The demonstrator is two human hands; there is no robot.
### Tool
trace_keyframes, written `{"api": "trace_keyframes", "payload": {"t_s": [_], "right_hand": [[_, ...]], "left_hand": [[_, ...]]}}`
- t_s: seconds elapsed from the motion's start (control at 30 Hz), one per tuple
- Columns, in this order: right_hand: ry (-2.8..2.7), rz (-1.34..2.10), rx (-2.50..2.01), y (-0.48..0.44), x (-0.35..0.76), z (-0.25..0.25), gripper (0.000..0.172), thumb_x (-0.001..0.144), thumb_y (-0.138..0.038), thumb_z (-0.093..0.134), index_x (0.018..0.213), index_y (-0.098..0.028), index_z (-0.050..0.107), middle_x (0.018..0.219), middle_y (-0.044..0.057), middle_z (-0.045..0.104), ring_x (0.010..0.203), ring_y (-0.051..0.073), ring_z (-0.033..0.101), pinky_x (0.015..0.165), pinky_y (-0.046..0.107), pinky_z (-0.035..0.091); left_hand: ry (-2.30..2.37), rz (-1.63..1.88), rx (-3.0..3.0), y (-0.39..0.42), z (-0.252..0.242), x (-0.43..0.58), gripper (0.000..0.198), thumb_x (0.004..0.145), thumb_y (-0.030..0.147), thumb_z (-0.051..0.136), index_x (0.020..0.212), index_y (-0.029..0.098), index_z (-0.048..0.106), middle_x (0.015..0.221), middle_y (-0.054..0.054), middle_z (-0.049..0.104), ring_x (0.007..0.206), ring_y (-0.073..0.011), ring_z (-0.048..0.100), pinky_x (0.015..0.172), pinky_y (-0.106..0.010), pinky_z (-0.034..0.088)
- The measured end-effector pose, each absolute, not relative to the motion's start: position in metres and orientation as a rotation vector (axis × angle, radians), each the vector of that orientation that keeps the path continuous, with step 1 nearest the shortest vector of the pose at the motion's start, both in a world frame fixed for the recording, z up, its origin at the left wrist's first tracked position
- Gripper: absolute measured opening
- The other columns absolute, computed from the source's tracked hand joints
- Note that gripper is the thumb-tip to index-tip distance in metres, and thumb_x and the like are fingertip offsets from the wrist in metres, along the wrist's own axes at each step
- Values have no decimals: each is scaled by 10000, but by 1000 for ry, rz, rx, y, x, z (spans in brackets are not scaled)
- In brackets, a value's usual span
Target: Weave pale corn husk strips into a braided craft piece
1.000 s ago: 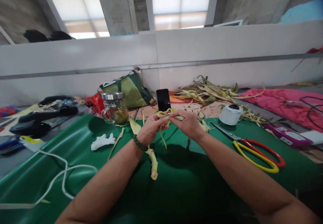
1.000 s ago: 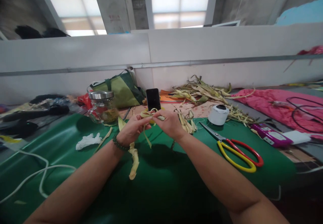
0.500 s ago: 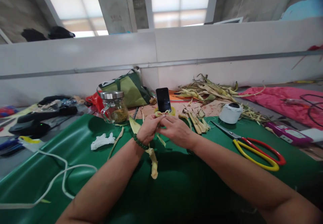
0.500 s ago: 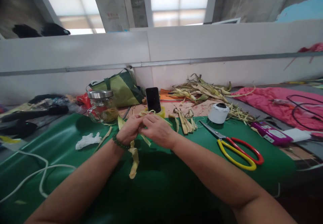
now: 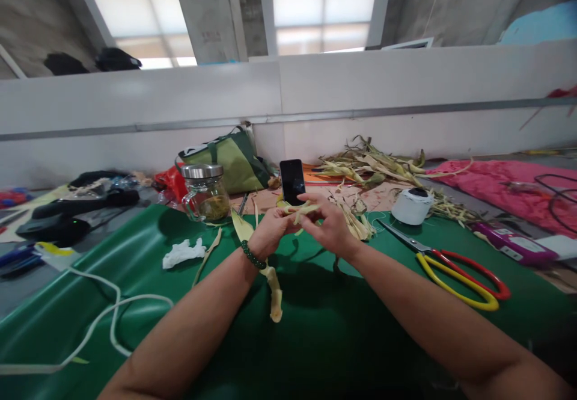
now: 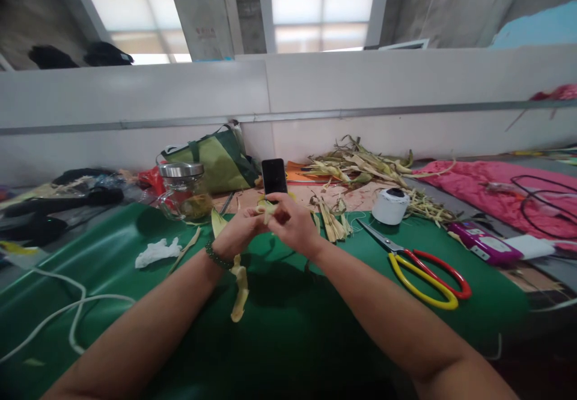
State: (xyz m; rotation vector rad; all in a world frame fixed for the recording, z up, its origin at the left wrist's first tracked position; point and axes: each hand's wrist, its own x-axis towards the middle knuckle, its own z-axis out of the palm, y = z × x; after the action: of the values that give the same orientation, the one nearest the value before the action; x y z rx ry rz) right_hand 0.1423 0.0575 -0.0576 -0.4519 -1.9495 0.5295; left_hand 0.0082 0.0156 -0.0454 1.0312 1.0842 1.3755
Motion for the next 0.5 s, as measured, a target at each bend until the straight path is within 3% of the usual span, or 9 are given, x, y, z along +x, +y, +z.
{"api": "trace_keyframes", "payload": {"t_s": [0.13, 0.23, 0.5], "right_hand": [[-1815, 906, -636, 65, 148, -47, 219, 719, -337, 588, 577, -194, 499, 514, -15, 548, 448, 95, 472, 437, 227, 389], [-1730, 1111, -701, 69, 148, -43, 203, 661, -342, 624, 580, -188, 519, 534, 1, 595, 434, 103, 506, 436, 237, 427], [-1713, 974, -745, 66, 147, -41, 131, 621, -265, 585, 546, -188, 508, 517, -18, 550, 445, 100, 498, 440, 227, 409]], "left_hand": [[1110, 1344, 1051, 17, -47, 7, 314, 446, 323, 839, 658, 132, 707, 652, -27, 687, 600, -109, 601, 657, -231, 475], [1043, 1334, 1071, 16, -46, 7, 306, 490, 338, 823, 684, 132, 708, 692, -42, 705, 647, -133, 635, 710, -259, 496], [1053, 1320, 1109, 11, -42, 10, 335, 591, 404, 778, 744, 116, 706, 688, -57, 707, 715, -177, 666, 710, -278, 498]]}}
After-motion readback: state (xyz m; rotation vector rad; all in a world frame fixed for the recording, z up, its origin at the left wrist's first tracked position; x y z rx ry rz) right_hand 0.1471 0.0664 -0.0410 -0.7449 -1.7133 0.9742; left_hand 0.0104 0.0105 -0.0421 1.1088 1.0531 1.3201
